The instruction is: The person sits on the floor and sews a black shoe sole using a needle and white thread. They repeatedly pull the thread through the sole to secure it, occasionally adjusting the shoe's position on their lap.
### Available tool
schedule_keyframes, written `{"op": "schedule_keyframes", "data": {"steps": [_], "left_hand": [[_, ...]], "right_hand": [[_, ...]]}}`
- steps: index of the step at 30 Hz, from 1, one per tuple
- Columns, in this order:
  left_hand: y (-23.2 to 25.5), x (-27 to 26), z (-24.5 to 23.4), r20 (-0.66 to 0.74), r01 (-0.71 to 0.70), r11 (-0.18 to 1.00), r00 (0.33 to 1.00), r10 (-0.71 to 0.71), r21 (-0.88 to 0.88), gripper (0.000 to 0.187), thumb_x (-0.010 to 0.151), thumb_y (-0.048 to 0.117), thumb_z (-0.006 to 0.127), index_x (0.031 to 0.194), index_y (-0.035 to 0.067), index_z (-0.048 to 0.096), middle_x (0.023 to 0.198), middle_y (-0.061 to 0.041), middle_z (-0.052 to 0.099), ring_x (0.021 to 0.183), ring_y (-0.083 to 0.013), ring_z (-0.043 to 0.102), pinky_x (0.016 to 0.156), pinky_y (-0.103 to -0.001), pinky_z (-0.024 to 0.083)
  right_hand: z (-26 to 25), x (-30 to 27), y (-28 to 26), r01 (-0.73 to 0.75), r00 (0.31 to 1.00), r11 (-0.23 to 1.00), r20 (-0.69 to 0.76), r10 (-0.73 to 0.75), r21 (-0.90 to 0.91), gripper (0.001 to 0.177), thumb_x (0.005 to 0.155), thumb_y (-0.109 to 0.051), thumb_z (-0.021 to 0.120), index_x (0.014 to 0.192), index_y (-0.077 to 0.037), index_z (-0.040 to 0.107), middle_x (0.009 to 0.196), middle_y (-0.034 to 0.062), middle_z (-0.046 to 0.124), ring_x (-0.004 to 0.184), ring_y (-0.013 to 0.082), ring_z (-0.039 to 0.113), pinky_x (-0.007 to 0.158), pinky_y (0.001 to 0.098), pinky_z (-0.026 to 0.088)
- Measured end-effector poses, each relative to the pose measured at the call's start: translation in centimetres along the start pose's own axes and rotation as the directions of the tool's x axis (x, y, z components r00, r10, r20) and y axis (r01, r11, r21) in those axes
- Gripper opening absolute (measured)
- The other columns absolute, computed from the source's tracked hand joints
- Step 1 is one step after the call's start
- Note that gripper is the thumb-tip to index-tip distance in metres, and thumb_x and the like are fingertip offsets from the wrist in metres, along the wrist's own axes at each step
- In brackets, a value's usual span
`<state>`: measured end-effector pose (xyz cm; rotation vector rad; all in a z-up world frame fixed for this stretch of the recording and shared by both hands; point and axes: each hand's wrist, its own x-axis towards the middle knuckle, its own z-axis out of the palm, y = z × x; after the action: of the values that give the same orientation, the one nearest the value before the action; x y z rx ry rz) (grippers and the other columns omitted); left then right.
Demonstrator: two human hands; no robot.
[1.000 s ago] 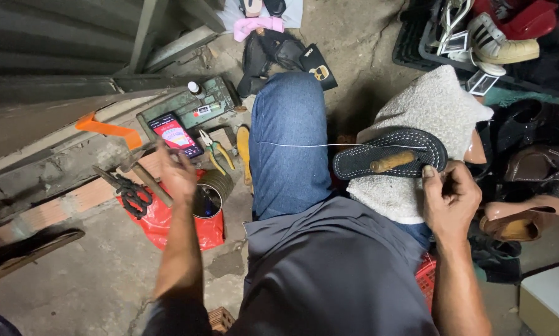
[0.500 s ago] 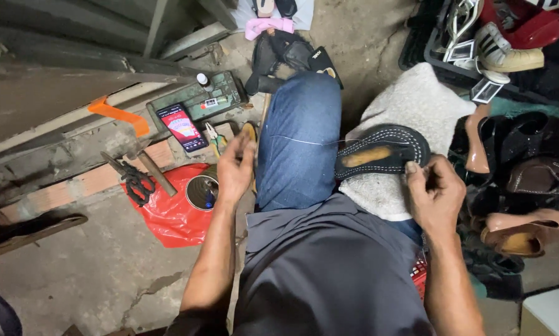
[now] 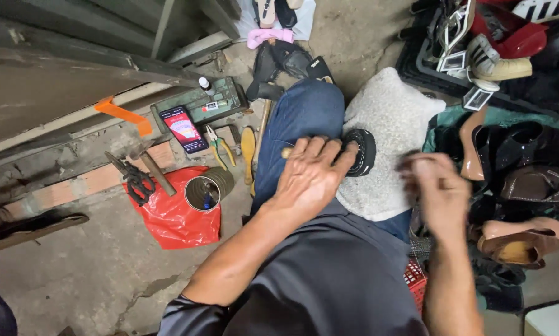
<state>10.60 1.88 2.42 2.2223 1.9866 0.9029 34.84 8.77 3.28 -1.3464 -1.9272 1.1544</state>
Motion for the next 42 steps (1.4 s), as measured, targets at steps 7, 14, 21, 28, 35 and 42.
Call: {"op": "schedule_keyframes", "data": {"steps": [7,14,21,28,35,42], "left_hand": [[-0.2,0.6,0.0,0.002,0.013,0.993,1.000,-0.012,-0.119,0.025,0.097,0.009,0.051,0.111,0.015,0.072,0.084,-0.009,0.066,0.079,-0.0313,0.064,0.073,-0.043,0.050],[-0.1,0.4,1.3,0.041,-0.002,0.992,0.999,0.007,-0.129,0.025,0.097,0.013,0.051,0.113,0.013,0.070,0.087,-0.010,0.065,0.082,-0.0325,0.064,0.073,-0.045,0.053],[-0.3,0.3,0.0,0.069,0.063,0.977,0.996,-0.050,-0.202,0.026,0.097,0.012,0.049,0.108,0.011,0.072,0.087,-0.012,0.065,0.079,-0.0362,0.063,0.072,-0.048,0.052],[-0.2,0.7,0.2,0.072,0.059,0.980,0.996,-0.046,-0.189,0.027,0.099,0.014,0.047,0.114,0.014,0.069,0.088,-0.010,0.063,0.085,-0.0339,0.063,0.075,-0.046,0.053],[-0.5,-0.4,2.4,0.074,0.076,0.983,0.995,-0.064,-0.165,0.028,0.099,0.018,0.048,0.118,0.016,0.069,0.091,-0.009,0.065,0.086,-0.0334,0.063,0.076,-0.047,0.054],[-0.2,0.0,1.7,0.046,0.064,0.984,0.997,-0.057,-0.166,0.026,0.097,0.012,0.050,0.112,0.014,0.070,0.087,-0.008,0.064,0.082,-0.0317,0.063,0.073,-0.044,0.053]], "right_hand": [[-5.4,-1.6,6.4,-0.108,0.978,0.911,-0.206,0.026,-0.398,0.020,0.104,-0.010,0.085,0.114,-0.003,0.070,0.124,0.0189,0.066,0.108,0.0408,0.065,0.096,0.0485,0.050],[-0.8,0.5,-3.4,0.162,0.986,0.931,0.009,-0.168,-0.327,0.024,0.105,-0.005,0.067,0.128,0.000,0.065,0.125,0.0242,0.066,0.121,0.0490,0.060,0.102,0.0561,0.045],[1.6,1.4,-3.4,0.176,0.961,0.973,0.240,-0.137,-0.151,0.013,0.095,-0.015,0.075,0.107,-0.011,0.078,0.075,0.0078,0.065,0.077,0.0296,0.065,0.076,0.0396,0.052],[-1.0,-0.3,-3.2,0.062,0.984,0.953,0.142,-0.108,0.295,0.013,0.098,-0.010,0.063,0.099,-0.001,0.072,0.125,0.0233,0.070,0.113,0.0276,0.066,0.099,0.0425,0.050],[0.9,1.1,-4.8,-0.034,0.996,0.987,0.086,0.020,0.159,0.015,0.100,0.000,0.066,0.113,0.002,0.073,0.092,0.0193,0.076,0.086,0.0219,0.074,0.080,0.0348,0.057],[2.4,2.2,-7.0,0.117,0.989,0.979,0.108,-0.099,-0.169,0.015,0.102,0.000,0.066,0.114,0.000,0.074,0.100,0.0211,0.076,0.093,0.0400,0.074,0.074,0.0479,0.055]]}}
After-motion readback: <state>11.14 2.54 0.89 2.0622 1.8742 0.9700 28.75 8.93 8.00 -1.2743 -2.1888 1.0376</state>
